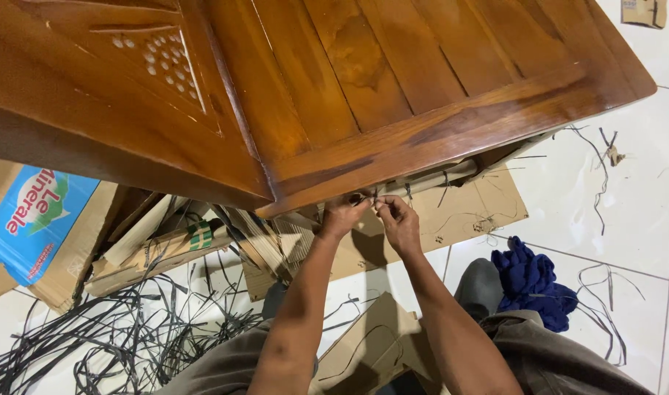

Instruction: Wrapping a wooden chair frame with black synthetic rattan strips

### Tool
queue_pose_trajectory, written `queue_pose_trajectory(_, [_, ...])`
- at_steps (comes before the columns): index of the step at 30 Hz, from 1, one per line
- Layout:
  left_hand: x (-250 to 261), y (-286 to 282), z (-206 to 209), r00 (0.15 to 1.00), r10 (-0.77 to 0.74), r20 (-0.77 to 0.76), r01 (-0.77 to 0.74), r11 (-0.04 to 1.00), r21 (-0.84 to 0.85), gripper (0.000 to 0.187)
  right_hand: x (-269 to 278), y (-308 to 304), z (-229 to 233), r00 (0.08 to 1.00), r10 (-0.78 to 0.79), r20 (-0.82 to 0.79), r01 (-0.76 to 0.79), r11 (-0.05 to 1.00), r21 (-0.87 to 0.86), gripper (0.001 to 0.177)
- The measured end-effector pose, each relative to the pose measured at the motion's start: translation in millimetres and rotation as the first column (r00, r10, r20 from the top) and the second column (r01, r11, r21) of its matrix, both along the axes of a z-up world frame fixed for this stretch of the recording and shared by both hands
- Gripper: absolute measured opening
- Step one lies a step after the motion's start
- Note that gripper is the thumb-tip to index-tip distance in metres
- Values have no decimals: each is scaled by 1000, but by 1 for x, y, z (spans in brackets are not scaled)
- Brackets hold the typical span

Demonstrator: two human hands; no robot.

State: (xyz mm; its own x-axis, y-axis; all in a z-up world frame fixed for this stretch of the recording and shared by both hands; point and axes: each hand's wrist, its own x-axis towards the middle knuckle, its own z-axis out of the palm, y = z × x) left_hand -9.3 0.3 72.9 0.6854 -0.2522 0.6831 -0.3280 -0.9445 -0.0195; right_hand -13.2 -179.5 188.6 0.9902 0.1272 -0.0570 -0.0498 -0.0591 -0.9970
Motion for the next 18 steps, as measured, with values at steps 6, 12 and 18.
queue_pose_trajectory(6, [-4, -5, -10, 908, -150, -391, -81, 853, -515, 10, 2, 1, -2, 991, 11, -134, -6, 999, 43, 13])
queue_pose_trajectory(12, [9, -1, -57, 1000, 3, 5, -3, 999, 36, 5, 1, 1, -11, 987, -2, -158, 22, 992, 125, 12])
queue_pose_trajectory(18, [2, -5, -29, 993, 53, -110, -50, 998, 36, 10, -1, 0, -5, 992, 12, -125, -4, 998, 59, 13])
